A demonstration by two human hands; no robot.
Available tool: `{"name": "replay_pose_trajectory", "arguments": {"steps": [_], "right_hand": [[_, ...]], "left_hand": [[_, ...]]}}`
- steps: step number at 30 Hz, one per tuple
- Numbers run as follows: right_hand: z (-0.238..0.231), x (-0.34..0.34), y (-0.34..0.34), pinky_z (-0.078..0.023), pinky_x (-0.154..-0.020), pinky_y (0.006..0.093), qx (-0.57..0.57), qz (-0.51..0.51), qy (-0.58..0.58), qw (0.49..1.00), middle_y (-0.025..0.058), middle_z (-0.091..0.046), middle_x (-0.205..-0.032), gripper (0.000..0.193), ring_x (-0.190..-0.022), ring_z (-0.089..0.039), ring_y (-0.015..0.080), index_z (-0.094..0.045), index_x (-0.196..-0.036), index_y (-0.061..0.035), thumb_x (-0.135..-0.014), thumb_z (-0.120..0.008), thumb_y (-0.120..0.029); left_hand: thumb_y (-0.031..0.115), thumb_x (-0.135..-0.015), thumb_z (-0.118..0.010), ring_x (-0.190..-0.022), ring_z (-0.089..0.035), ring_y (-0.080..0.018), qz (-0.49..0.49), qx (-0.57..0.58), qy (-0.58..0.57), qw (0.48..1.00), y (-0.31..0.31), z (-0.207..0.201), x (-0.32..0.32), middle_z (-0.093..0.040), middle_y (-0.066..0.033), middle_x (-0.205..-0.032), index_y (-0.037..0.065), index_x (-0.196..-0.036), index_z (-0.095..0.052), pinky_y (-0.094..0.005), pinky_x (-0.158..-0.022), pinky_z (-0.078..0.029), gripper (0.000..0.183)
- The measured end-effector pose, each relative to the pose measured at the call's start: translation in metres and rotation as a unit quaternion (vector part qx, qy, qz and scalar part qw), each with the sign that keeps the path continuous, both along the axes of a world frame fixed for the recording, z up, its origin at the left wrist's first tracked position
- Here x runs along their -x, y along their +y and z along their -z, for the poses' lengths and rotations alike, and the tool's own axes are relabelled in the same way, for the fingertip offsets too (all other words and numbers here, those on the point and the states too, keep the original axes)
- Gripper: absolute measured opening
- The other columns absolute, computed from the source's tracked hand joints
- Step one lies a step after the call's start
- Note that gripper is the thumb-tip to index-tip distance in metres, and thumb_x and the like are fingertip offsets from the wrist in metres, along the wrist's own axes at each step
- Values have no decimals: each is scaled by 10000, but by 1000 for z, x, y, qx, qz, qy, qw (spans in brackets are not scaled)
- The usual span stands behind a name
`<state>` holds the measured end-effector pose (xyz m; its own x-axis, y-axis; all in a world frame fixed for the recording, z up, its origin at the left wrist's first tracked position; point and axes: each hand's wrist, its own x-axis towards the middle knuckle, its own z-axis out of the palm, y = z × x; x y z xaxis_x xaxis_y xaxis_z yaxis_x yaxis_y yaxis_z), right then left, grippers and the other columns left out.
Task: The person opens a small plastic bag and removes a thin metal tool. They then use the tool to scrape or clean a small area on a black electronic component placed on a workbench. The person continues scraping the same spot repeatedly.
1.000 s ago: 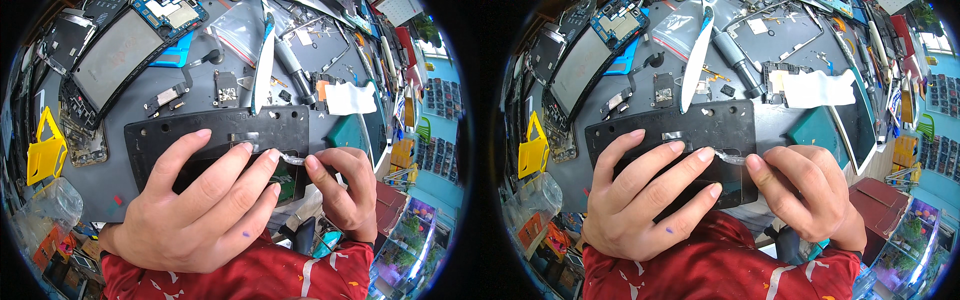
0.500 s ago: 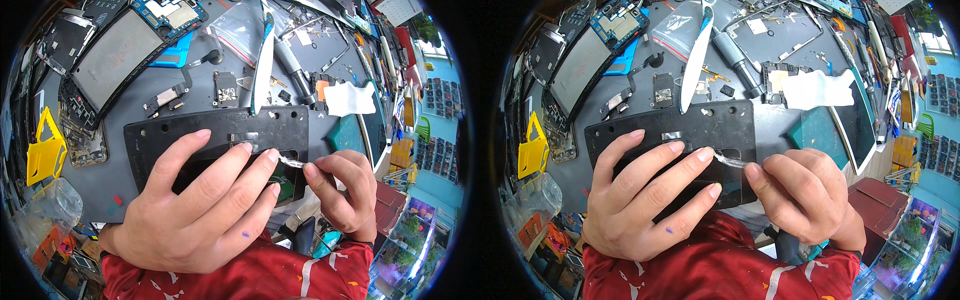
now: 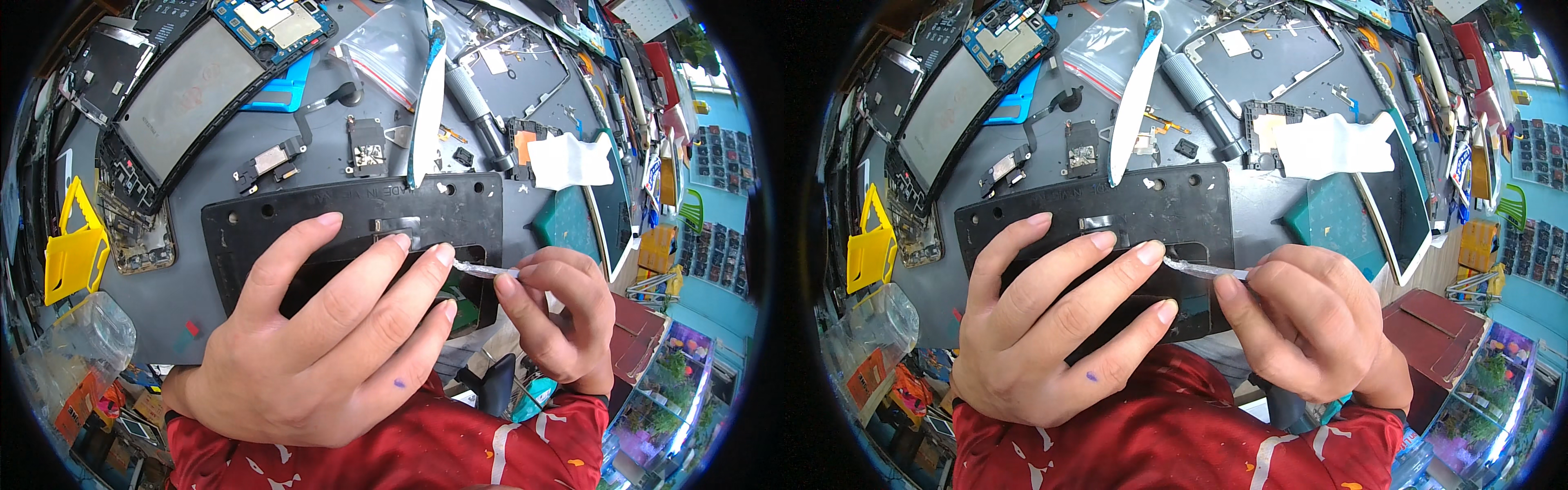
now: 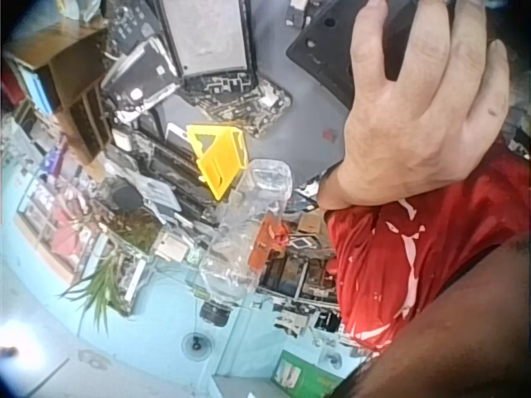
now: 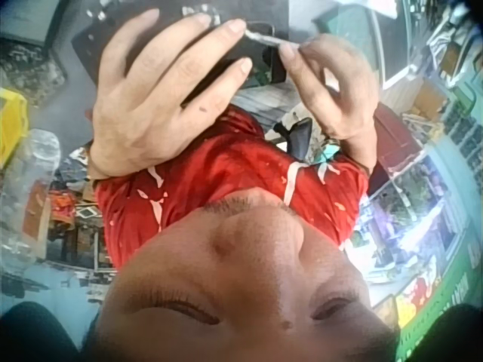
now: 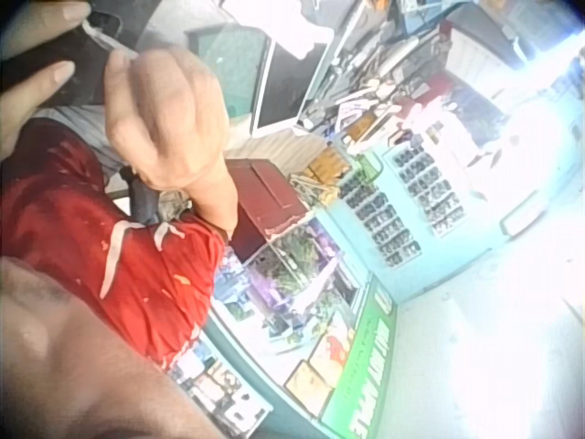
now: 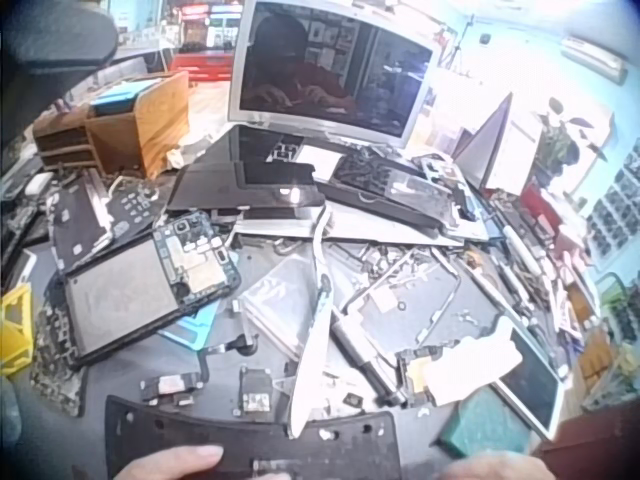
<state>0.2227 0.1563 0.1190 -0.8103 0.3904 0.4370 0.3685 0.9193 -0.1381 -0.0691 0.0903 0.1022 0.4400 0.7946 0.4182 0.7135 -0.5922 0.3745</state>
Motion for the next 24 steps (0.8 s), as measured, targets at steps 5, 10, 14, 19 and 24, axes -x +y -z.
{"name": "replay_pose_trajectory", "arguments": {"steps": [5, 10, 14, 19, 24], "right_hand": [[-11, 1, -11, -606, -711, 356, 94, 55, -1, 994, 191, -688, -1176, 489, -916, -721, 280, -855, -1246, 9, -760, -902, -11], [-11, 6, -14, -609, -756, 370, 147, 99, 36, 984, 212, -694, -1173, 478, -978, -720, 292, -804, -1352, 63, -878, -875, 58], [-25, 9, -12, -598, -741, 384, 167, 124, -33, 978, 194, -685, -1136, 476, -935, -711, 282, -788, -1361, 85, -897, -889, 61], [-22, 7, -14, -569, -682, 384, 144, 121, -37, 981, 163, -678, -1100, 514, -852, -691, 266, -804, -1347, 61, -848, -925, 63], [-15, 5, -15, -540, -649, 368, 108, 113, -23, 987, 142, -683, -1080, 550, -833, -680, 247, -825, -1321, 43, -784, -938, 82]], "left_hand": [[265, -954, -865, -1254, -766, -260, -3, -1, 0, 1000, 0, 1, 0, -844, -46, -1394, 260, -1158, -849, -557, -1161, -557, 205], [263, -950, -868, -1254, -765, -260, 3, 2, 1, 1000, 0, -1, 0, -845, -46, -1391, 263, -1162, -849, -558, -1158, -557, 212], [257, -949, -868, -1255, -765, -261, 5, 2, 5, 1000, 0, -1, 2, -845, -48, -1391, 264, -1162, -850, -559, -1155, -557, 214], [253, -950, -868, -1255, -765, -260, 7, 7, 3, 1000, 0, -2, 2, -843, -47, -1395, 262, -1164, -848, -561, -1152, -556, 216], [251, -949, -871, -1263, -760, -260, 11, 7, 5, 1000, 0, -2, 2, -841, -45, -1403, 261, -1169, -847, -560, -1150, -556, 221]]}}
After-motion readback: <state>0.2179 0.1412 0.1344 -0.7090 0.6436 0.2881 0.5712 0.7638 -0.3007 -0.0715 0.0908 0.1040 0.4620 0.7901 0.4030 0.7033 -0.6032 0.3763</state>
